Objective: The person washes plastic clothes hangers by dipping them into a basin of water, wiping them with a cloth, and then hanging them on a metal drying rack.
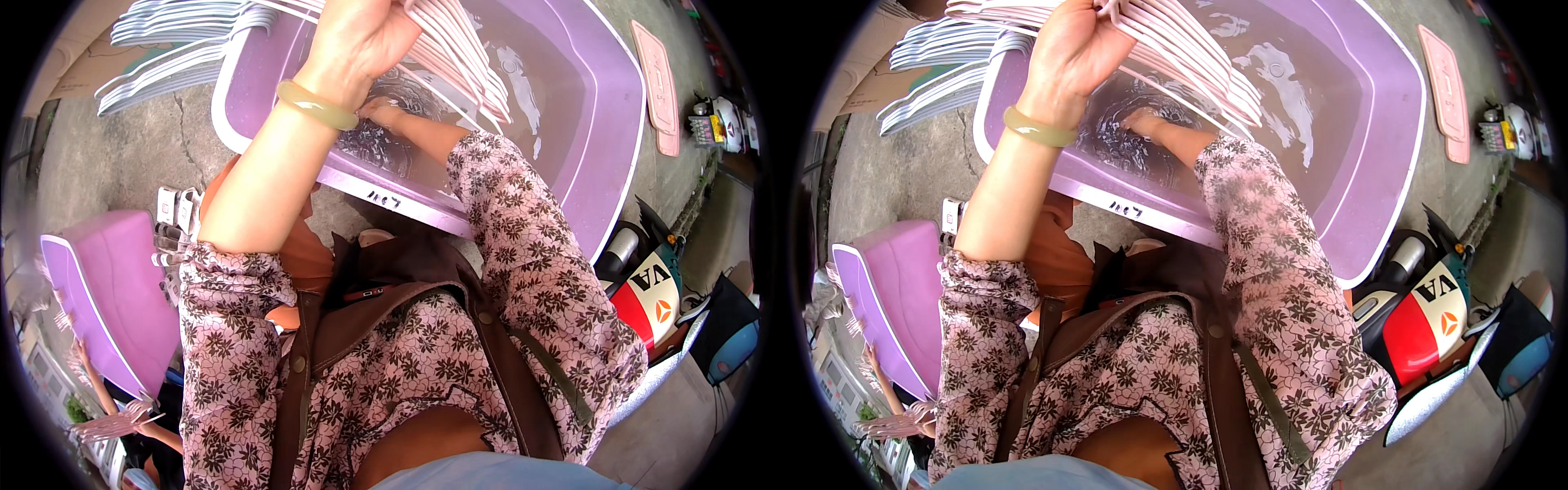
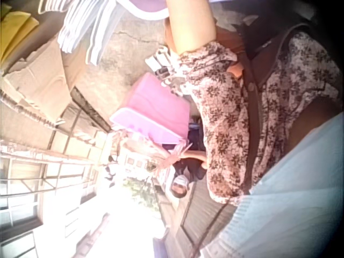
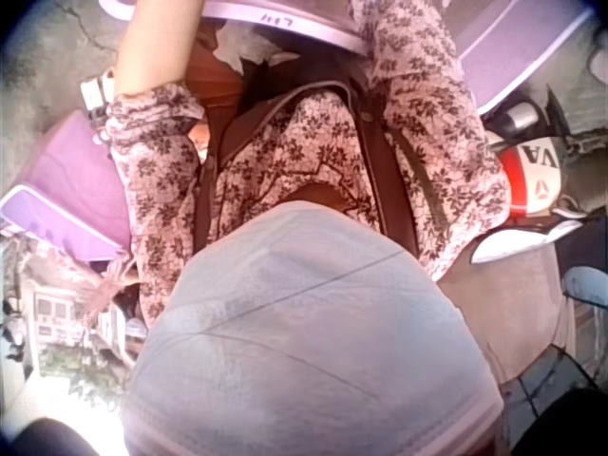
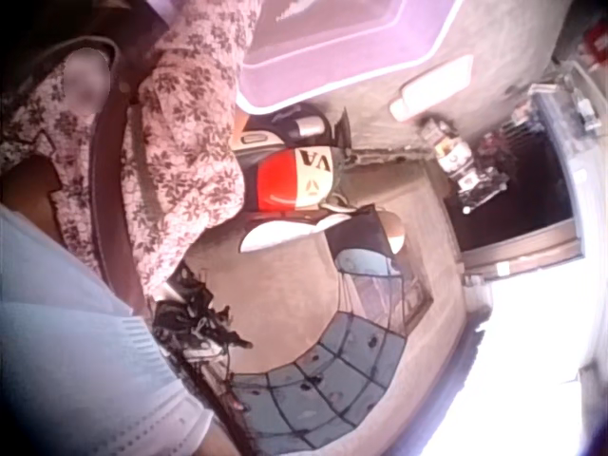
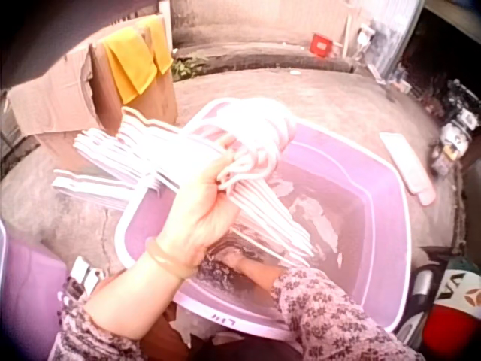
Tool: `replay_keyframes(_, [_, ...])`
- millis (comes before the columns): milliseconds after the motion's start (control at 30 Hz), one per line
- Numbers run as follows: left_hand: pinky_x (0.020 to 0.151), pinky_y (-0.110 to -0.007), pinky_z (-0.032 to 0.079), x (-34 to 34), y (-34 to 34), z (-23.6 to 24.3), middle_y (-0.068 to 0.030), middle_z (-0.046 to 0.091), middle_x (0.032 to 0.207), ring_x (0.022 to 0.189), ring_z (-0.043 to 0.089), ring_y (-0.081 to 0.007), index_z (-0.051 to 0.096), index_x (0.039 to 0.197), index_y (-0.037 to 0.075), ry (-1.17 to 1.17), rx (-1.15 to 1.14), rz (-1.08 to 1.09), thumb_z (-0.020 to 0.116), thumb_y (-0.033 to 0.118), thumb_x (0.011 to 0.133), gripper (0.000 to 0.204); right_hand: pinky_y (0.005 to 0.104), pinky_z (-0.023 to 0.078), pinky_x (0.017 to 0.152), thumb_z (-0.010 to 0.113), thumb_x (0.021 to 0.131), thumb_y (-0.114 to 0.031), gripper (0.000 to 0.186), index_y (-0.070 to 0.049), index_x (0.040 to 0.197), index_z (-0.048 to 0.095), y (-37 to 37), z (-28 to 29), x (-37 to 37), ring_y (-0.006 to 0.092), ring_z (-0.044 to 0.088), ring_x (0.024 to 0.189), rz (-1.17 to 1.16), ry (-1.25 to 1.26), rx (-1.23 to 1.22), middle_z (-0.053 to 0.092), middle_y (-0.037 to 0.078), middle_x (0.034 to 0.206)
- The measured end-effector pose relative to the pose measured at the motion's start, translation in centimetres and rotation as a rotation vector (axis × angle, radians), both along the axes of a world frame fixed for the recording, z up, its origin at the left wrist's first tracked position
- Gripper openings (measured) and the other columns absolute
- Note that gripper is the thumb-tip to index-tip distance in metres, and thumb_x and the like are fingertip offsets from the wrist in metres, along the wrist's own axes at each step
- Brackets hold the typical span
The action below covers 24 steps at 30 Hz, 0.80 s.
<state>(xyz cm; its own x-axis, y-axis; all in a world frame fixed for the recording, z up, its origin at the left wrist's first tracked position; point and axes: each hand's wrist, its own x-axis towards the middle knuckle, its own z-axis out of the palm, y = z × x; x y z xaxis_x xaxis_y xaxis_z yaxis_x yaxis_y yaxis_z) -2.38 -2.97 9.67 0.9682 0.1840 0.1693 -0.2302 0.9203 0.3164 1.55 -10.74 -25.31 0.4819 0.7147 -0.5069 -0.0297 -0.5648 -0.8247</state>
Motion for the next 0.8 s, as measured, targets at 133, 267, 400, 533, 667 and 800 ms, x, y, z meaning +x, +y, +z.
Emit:
replay_keyframes(133, [0.080,-0.030,0.049,-0.1,0.6,-2.7,-0.0147,0.056,0.099,0.089,0.057,-0.0206,0.043,0.115,-0.003,-0.002,-0.060,-0.048,0.046,0.001,0.089,0.026,0.0307,0.043,0.075,0.071,0.070,-0.035,0.071,0.003,0.123,0.044,-0.7,5.8,-3.1,0.0185,0.051,0.096,-0.173,0.207,-0.193,0.050,0.011,0.121])
replay_keyframes(267, [0.096,-0.046,0.042,1.5,-0.1,-4.3,-0.0186,0.050,0.117,0.105,0.053,-0.0279,0.042,0.120,-0.004,0.211,0.124,-0.041,0.043,0.017,0.093,0.034,0.0270,0.042,0.050,0.069,0.074,-0.034,0.058,-0.003,0.119,0.048,-4.9,11.6,-2.7,0.0146,0.052,0.076,-0.040,0.439,-0.371,0.057,0.006,0.098])
replay_keyframes(400, [0.090,-0.047,0.047,3.5,-0.9,-7.0,-0.0187,0.051,0.112,0.101,0.054,-0.0295,0.041,0.118,-0.007,0.193,0.045,-0.027,0.047,0.008,0.090,0.032,0.0278,0.045,0.062,0.069,0.076,-0.036,0.043,-0.007,0.106,0.059,-10.8,18.2,-2.6,0.0118,0.055,0.081,-0.029,0.278,-0.306,0.062,0.002,0.093])
replay_keyframes(533, [0.089,-0.038,0.047,4.7,-2.1,-8.5,-0.0156,0.053,0.109,0.096,0.056,-0.0243,0.043,0.114,-0.005,0.300,0.037,-0.091,0.041,0.013,0.094,0.027,0.0286,0.045,0.074,0.064,0.082,-0.028,0.029,-0.003,0.096,0.064,-15.0,23.6,-3.8,0.0156,0.054,0.076,-0.328,0.010,0.320,0.059,0.004,0.085])
replay_keyframes(667, [0.090,-0.037,0.046,5.7,-2.3,-10.6,-0.0155,0.053,0.109,0.099,0.055,-0.0244,0.041,0.116,-0.006,0.389,0.019,-0.120,0.035,0.017,0.096,0.031,0.0295,0.039,0.089,0.056,0.088,-0.025,0.037,0.000,0.114,0.052,-15.4,30.7,-4.9,0.0139,0.051,0.103,-0.571,-0.123,0.583,0.054,0.009,0.111])
replay_keyframes(800, [0.095,-0.039,0.041,6.5,-3.9,-9.5,-0.0168,0.052,0.114,0.103,0.052,-0.0269,0.041,0.117,-0.005,0.367,-0.144,-0.158,0.035,0.018,0.096,0.031,0.0329,0.033,0.100,0.036,0.096,-0.030,0.043,0.003,0.123,0.042,-12.4,31.0,-3.3,0.0197,0.047,0.114,-0.783,0.091,1.311,0.050,0.012,0.122])
